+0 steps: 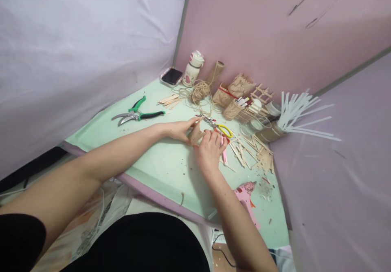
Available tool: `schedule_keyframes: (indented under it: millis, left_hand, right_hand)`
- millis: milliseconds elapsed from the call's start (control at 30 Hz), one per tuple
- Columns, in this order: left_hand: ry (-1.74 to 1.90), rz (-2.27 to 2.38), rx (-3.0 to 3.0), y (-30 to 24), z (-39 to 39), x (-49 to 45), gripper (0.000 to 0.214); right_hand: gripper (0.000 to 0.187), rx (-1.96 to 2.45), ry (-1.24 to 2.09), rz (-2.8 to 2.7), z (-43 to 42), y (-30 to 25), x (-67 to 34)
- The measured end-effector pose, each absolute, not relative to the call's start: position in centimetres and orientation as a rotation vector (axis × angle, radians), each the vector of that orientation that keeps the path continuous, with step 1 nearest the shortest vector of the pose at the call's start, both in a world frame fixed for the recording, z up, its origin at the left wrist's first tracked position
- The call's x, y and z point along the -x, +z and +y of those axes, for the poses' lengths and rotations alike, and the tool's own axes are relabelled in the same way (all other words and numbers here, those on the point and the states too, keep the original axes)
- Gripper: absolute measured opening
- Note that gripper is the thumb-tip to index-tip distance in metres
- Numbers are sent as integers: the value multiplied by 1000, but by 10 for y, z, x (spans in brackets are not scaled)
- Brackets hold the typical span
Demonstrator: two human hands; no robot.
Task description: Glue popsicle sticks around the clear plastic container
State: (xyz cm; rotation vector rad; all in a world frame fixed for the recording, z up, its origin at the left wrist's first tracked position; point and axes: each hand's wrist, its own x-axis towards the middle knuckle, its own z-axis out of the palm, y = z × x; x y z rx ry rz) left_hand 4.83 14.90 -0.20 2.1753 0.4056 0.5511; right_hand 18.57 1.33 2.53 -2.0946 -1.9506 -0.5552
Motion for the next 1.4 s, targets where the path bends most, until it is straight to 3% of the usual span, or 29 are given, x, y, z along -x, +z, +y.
schedule_keyframes:
  millis: [433,800,1400]
  left_hand:
    - [526,464,-2274,1,143,-47,98]
    - [481,478,-2286,4,142,-46,83]
    - [499,458,-2282,5,140,-46,82]
  right_hand:
    - [67,2060,-552,-1864,15,16,-184]
    - [72,2081,-548,-1845,14,16,-180]
    - [74,2095,-528,-1787,14,13,-175]
